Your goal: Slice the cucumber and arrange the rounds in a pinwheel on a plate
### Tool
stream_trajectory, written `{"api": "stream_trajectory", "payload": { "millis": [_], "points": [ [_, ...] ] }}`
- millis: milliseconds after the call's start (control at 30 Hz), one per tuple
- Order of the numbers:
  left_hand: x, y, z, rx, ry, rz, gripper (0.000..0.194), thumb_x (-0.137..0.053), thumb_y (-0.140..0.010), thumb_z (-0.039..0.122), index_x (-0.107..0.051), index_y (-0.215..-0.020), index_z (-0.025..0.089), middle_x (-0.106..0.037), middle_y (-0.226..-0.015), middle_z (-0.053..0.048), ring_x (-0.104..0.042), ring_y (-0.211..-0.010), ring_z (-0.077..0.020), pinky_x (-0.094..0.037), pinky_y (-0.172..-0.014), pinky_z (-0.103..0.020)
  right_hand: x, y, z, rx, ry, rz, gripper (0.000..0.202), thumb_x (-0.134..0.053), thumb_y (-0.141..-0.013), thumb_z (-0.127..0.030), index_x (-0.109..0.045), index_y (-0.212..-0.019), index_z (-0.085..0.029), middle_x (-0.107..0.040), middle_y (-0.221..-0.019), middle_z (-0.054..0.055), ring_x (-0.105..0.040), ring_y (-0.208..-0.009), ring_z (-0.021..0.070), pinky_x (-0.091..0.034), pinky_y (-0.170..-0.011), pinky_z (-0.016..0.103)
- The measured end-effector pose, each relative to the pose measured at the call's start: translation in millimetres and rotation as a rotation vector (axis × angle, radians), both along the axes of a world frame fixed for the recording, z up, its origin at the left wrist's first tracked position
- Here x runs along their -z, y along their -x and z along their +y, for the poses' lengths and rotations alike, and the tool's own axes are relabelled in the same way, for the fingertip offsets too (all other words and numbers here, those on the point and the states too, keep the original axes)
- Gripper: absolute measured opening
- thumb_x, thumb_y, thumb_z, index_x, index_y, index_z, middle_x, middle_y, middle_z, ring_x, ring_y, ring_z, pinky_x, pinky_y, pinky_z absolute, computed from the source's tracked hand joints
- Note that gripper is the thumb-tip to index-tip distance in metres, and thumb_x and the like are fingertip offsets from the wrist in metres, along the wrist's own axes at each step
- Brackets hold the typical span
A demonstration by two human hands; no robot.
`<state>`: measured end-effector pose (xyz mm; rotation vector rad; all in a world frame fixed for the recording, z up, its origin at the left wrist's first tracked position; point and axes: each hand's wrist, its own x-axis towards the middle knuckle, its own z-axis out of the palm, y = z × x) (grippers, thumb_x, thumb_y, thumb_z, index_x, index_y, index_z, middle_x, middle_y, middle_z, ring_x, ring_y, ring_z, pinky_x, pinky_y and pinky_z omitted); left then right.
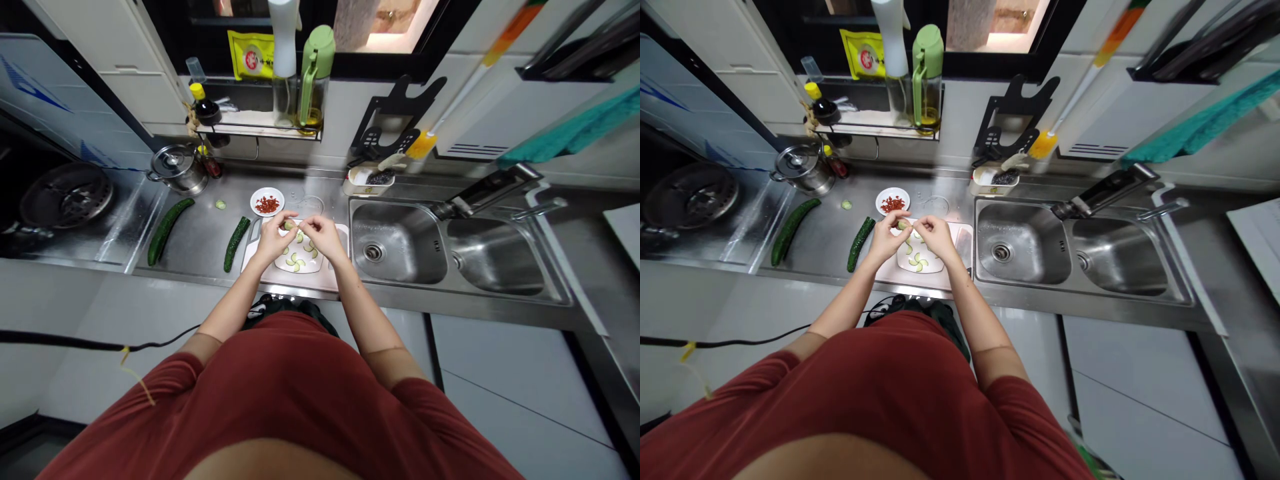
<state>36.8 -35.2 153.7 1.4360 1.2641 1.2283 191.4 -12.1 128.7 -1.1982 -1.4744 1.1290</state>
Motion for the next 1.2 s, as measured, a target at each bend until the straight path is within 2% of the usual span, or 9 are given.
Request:
{"api": "stream_trajectory", "payload": {
  "millis": [267,433,567,800,933,1067,1200],
  "points": [
    [5.3,2,0,0.007,0.07,-0.077,0.031,-0.07,-0.069,0.018,-0.064,-0.1,0.023,-0.065,-0.082,-0.001,-0.059,-0.081,-0.0148,-0.044,-0.076,-0.024,1.8,1,0,-0.018,0.004,-0.011,0.024,-0.063,-0.075,-0.042,-0.064,-0.072,-0.019,-0.059,-0.063,-0.002,-0.05,-0.059,0.0125,-0.039,-0.056,0.024],
    [20.2,6,5,0.007,0.106,-0.132,0.041,-0.073,-0.067,0.02,-0.062,-0.107,0.021,-0.065,-0.081,0.0,-0.058,-0.076,-0.0119,-0.042,-0.07,-0.021,6.8,1,3,-0.056,0.014,0.014,0.025,-0.062,-0.076,-0.043,-0.064,-0.077,-0.018,-0.058,-0.064,-0.002,-0.05,-0.06,0.0122,-0.04,-0.057,0.024],
    [30.9,9,8,-0.024,0.138,-0.156,0.043,-0.075,-0.065,0.022,-0.061,-0.105,0.02,-0.066,-0.082,0.001,-0.057,-0.07,-0.0096,-0.039,-0.063,-0.019,16.1,2,6,-0.081,0.016,0.017,0.025,-0.063,-0.074,-0.041,-0.065,-0.084,-0.018,-0.059,-0.068,-0.002,-0.052,-0.064,0.0131,-0.042,-0.06,0.025],
    [50.4,16,15,-0.016,0.186,-0.238,0.039,-0.077,-0.062,0.021,-0.062,-0.098,0.017,-0.064,-0.072,0.002,-0.058,-0.067,-0.0087,-0.041,-0.066,-0.02,31.5,3,13,-0.019,-0.066,-0.189,0.018,-0.059,-0.077,-0.034,-0.066,-0.084,-0.019,-0.058,-0.067,-0.003,-0.051,-0.063,0.0131,-0.039,-0.062,0.024],
    [72.6,26,21,-0.034,0.158,-0.137,0.03,-0.075,-0.064,0.024,-0.066,-0.09,0.015,-0.063,-0.072,0.001,-0.055,-0.063,-0.0083,-0.042,-0.063,-0.02,42.0,5,18,-0.017,-0.089,-0.343,0.016,-0.059,-0.078,-0.03,-0.066,-0.084,-0.018,-0.056,-0.066,-0.004,-0.051,-0.063,0.013,-0.036,-0.062,0.023],
    [95.7,34,24,-0.096,0.149,0.094,0.023,-0.073,-0.065,0.024,-0.069,-0.085,0.015,-0.065,-0.073,0.0,-0.052,-0.059,-0.0084,-0.042,-0.061,-0.021,57.3,10,21,-0.034,-0.075,-0.477,0.015,-0.058,-0.081,-0.028,-0.067,-0.088,-0.018,-0.058,-0.068,-0.003,-0.052,-0.065,0.013,-0.035,-0.062,0.022],
    [113.6,37,25,-0.124,0.186,0.233,0.021,-0.071,-0.067,0.025,-0.07,-0.086,0.015,-0.065,-0.069,0.001,-0.052,-0.057,-0.0091,-0.042,-0.06,-0.022,67.7,16,22,-0.069,-0.023,-0.61,0.015,-0.058,-0.083,-0.026,-0.067,-0.091,-0.019,-0.062,-0.073,-0.001,-0.054,-0.068,0.0141,-0.036,-0.064,0.022]
  ]
}}
